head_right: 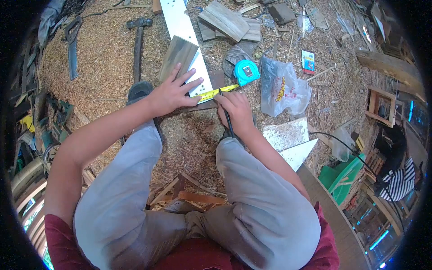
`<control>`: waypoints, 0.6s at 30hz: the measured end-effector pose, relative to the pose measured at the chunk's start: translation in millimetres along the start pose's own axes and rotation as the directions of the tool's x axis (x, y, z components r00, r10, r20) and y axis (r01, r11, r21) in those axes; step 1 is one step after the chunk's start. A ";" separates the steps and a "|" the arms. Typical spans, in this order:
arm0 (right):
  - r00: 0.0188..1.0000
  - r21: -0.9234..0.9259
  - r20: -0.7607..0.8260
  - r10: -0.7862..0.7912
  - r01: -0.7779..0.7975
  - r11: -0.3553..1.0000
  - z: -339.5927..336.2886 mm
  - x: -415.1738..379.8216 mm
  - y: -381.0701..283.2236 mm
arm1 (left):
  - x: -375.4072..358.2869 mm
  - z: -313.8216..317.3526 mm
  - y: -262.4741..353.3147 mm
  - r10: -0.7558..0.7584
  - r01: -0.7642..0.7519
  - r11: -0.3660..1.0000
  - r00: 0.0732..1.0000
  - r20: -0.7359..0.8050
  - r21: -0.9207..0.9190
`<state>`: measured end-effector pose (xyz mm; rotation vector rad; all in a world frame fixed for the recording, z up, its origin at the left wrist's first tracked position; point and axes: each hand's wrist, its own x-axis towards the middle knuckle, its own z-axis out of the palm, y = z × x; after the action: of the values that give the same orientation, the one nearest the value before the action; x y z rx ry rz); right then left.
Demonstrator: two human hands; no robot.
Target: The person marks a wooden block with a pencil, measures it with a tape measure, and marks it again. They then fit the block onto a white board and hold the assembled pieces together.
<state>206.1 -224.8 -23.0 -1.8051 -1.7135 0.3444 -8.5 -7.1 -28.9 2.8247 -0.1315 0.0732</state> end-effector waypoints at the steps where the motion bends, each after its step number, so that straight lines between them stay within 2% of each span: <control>1: 1.000 0.002 0.000 0.000 0.000 1.000 0.1 -0.2 -0.3 | 0.0 0.6 0.1 0.000 0.000 1.000 1.000 -0.003 -0.001; 18: 0.998 -0.028 0.060 -0.029 0.031 0.999 -2.2 -9.3 4.7 | -0.1 0.4 -0.6 0.007 -0.007 1.000 1.000 0.005 0.020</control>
<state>210.0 -234.2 -26.1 -1.8048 -1.7934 0.3657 -8.6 -6.6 -29.4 2.8451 -0.1431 0.0692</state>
